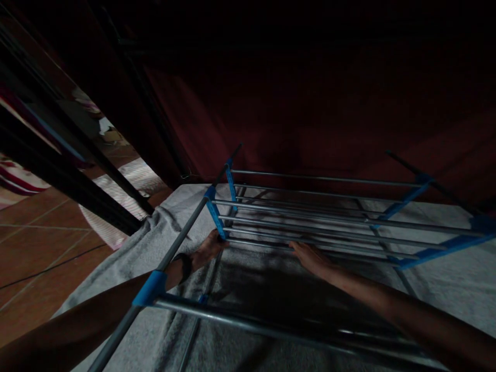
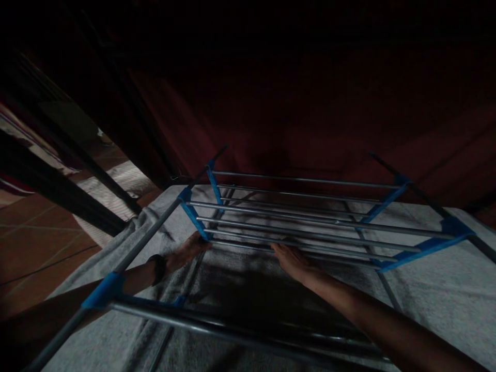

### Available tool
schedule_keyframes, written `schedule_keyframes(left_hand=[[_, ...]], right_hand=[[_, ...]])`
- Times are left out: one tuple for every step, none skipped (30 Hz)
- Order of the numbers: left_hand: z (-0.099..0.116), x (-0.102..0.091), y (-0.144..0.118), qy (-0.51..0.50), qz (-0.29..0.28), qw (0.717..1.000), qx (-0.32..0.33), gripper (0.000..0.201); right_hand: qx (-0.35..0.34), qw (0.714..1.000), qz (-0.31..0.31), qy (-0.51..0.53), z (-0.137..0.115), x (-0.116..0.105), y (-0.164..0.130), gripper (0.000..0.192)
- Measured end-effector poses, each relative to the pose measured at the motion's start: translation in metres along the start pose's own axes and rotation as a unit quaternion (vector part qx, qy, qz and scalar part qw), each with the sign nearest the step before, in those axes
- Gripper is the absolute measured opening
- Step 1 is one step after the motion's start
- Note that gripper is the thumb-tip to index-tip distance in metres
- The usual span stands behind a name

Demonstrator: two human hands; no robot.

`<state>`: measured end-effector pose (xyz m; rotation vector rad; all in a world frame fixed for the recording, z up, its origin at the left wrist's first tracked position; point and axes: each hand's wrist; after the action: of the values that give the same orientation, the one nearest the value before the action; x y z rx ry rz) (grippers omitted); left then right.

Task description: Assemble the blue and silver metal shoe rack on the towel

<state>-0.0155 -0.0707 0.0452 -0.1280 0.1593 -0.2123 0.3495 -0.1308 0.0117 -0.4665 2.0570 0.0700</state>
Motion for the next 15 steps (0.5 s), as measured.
schedule_keyframes(left_hand=[[0.0,0.002,0.001,0.005,0.011,1.0,0.009,0.035],[0.0,0.003,0.001,0.011,0.018,1.0,0.014,0.033],[0.001,0.004,0.001,0.015,0.022,1.0,0.016,0.031],[0.002,0.004,0.0,0.018,0.022,1.0,0.015,0.03],[0.003,0.004,-0.001,0.019,0.02,1.0,0.014,0.029],[0.004,0.004,-0.003,0.019,0.02,1.0,0.013,0.028],[0.006,0.004,-0.003,0.021,0.02,1.0,0.012,0.028],[0.007,0.004,-0.004,0.024,0.02,1.0,0.007,0.027],[0.007,0.004,-0.003,0.027,0.018,0.999,0.0,0.027],[0.008,0.004,-0.002,0.031,0.015,0.999,-0.008,0.028],[0.007,0.004,0.001,0.035,0.01,0.999,-0.017,0.028],[0.007,0.003,0.004,0.039,0.005,0.999,-0.025,0.028],[0.006,0.002,0.008,0.041,0.0,0.999,-0.03,0.028],[0.006,0.002,0.012,0.041,-0.004,0.999,-0.032,0.027],[0.005,0.001,0.015,0.041,-0.007,0.999,-0.033,0.026]], right_hand=[[0.001,1.0,-0.003,-0.003,0.0,0.001,0.0,0.032],[0.004,1.0,-0.002,-0.006,-0.001,0.001,0.0,0.031],[0.005,1.0,0.0,-0.008,-0.001,0.002,0.0,0.03],[0.006,1.0,0.004,-0.01,-0.001,0.003,0.0,0.029],[0.006,1.0,0.006,-0.011,-0.001,0.004,0.0,0.028],[0.006,1.0,0.008,-0.013,0.0,0.004,0.0,0.027],[0.005,1.0,0.011,-0.014,0.001,0.005,0.001,0.027],[0.004,1.0,0.011,-0.015,0.002,0.005,0.001,0.027],[0.002,1.0,0.01,-0.015,0.003,0.005,0.001,0.027],[0.003,1.0,0.009,-0.015,0.004,0.005,0.001,0.027],[0.007,1.0,0.006,-0.016,0.005,0.005,0.001,0.026],[0.01,1.0,0.003,-0.018,0.007,0.005,0.001,0.026],[0.014,1.0,0.002,-0.021,0.008,0.005,0.001,0.027],[0.017,1.0,0.002,-0.022,0.008,0.005,0.0,0.027],[0.02,1.0,0.005,-0.023,0.009,0.004,0.0,0.029]])
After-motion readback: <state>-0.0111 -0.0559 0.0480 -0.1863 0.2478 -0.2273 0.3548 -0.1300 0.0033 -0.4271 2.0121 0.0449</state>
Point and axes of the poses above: each hand's wrist, its own y-axis towards the middle knuckle, its own x-axis out of the palm, z = x × y, and after that the axes turned 1 degree about x, right-handed
